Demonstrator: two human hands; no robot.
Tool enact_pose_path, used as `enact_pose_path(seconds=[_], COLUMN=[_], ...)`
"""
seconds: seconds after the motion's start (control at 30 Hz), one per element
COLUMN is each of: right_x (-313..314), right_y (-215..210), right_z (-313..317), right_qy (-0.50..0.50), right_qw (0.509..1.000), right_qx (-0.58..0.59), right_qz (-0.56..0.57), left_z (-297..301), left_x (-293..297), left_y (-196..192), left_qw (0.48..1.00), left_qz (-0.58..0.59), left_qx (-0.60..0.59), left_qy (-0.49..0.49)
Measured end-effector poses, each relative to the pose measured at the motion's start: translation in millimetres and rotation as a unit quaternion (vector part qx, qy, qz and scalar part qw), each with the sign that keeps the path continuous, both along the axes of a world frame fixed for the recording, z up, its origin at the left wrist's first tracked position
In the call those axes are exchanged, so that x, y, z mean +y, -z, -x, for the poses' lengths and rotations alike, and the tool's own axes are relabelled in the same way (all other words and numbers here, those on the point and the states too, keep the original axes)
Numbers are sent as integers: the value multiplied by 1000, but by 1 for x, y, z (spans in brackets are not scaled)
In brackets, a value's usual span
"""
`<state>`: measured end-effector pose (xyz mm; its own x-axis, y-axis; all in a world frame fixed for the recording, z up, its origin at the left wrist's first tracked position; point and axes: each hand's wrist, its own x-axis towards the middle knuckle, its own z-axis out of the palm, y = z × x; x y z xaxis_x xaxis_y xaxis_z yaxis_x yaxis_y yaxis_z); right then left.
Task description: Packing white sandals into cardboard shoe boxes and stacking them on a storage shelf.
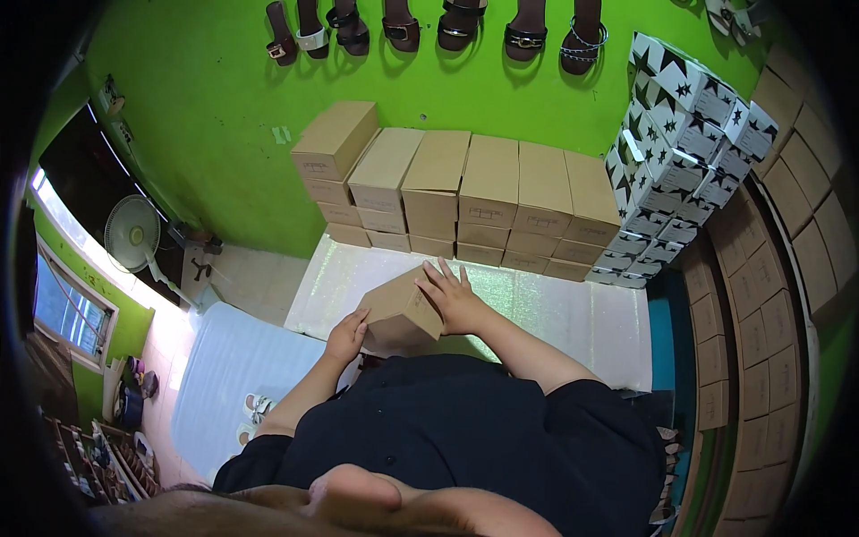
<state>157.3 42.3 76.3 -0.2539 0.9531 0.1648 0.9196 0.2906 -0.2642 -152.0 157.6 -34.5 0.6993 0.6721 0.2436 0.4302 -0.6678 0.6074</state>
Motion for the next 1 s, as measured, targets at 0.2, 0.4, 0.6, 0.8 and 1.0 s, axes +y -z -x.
enact_pose_path(seconds=[0.2, 0.4, 0.6, 0.8, 1.0], right_x=[5, -6, -32, -81, -170], right_y=[8, 8, 14, -4, -27], right_z=[37, 74, 82, 48, -8], right_qy=[35, 88, 109, 193, 225], right_qw=[999, 994, 993, 981, 972], right_qx=[4, -10, -17, -14, 68], right_qz=[-41, -61, -43, -11, 29], left_z=[8, 4, 0, -21, -63], left_x=[-12, -36, -37, -57, -98], left_y=[-46, -67, -57, -79, -112], left_qw=[995, 981, 979, 977, 969], left_qz=[-78, -190, -193, -186, -164], left_qx=[-42, -28, -57, -65, -79], left_qy=[-40, 30, 41, 84, 167])
